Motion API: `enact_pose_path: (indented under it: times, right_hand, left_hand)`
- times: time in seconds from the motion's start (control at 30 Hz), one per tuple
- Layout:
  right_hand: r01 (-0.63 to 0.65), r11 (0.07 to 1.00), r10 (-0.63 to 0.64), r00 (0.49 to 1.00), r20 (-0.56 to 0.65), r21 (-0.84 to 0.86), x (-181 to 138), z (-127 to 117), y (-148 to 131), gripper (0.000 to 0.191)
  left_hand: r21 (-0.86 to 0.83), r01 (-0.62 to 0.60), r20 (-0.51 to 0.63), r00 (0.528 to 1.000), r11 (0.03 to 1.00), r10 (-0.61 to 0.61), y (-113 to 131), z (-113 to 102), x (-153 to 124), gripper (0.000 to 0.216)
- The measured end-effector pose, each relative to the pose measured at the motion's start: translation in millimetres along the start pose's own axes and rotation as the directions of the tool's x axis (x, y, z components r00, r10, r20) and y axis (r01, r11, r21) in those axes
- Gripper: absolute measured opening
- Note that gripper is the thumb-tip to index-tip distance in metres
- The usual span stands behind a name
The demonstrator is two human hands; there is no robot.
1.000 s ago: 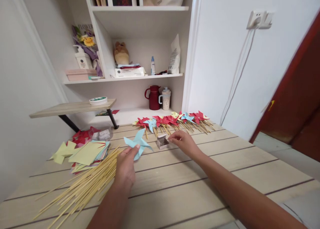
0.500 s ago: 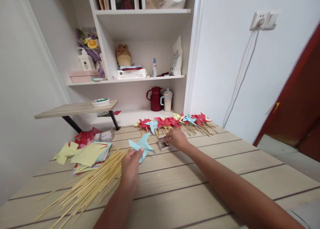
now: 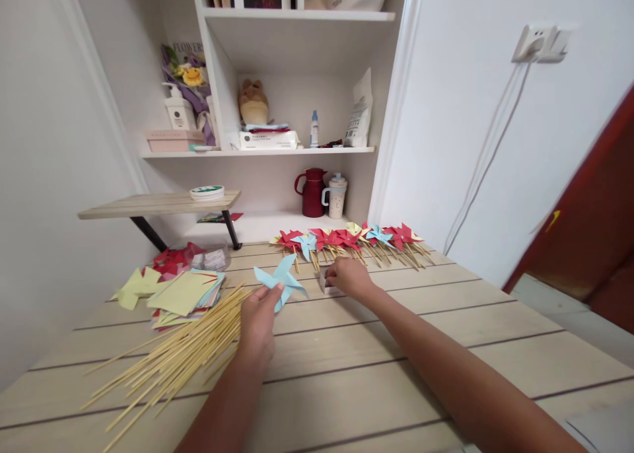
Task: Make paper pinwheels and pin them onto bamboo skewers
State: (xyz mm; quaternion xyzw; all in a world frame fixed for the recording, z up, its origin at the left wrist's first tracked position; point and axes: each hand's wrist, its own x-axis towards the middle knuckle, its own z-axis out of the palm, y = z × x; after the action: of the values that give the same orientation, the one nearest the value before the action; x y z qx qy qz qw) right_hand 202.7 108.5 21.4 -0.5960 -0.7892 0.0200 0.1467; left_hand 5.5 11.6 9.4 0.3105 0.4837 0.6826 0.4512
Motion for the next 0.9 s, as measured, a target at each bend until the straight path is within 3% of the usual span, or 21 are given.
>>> enact_pose_path:
  times: [0.2, 0.4, 0.67, 0.9]
  right_hand:
    - [-0.027, 0.997, 0.026, 1.000, 0.014, 0.066, 4.5, 9.2, -2.9, 0.013]
    - [-0.050, 0.951, 0.064, 0.997, -0.038, 0.306, 6.4, 11.9, 13.1, 0.012]
    - [-0.094, 0.721, 0.147, 0.989, -0.018, 0.687, -3.1, 6.5, 28.2, 0.022]
    - [-0.119, 0.546, 0.161, 0.986, 0.036, 0.829, -11.6, -3.6, 36.7, 0.029]
  left_hand:
    - [0.065, -0.005, 0.066, 0.998, 0.998, 0.000, -3.8, -1.9, -0.1, 0.031]
    - [0.071, 0.024, 0.066, 0.997, 0.997, -0.029, -3.0, -1.7, 0.5, 0.036]
    - [0.111, 0.025, 0.060, 0.998, 0.993, -0.032, -7.2, -3.7, 2.9, 0.036]
    - [0.121, 0.026, 0.040, 0.999, 0.992, -0.031, -6.2, -2.6, 3.4, 0.034]
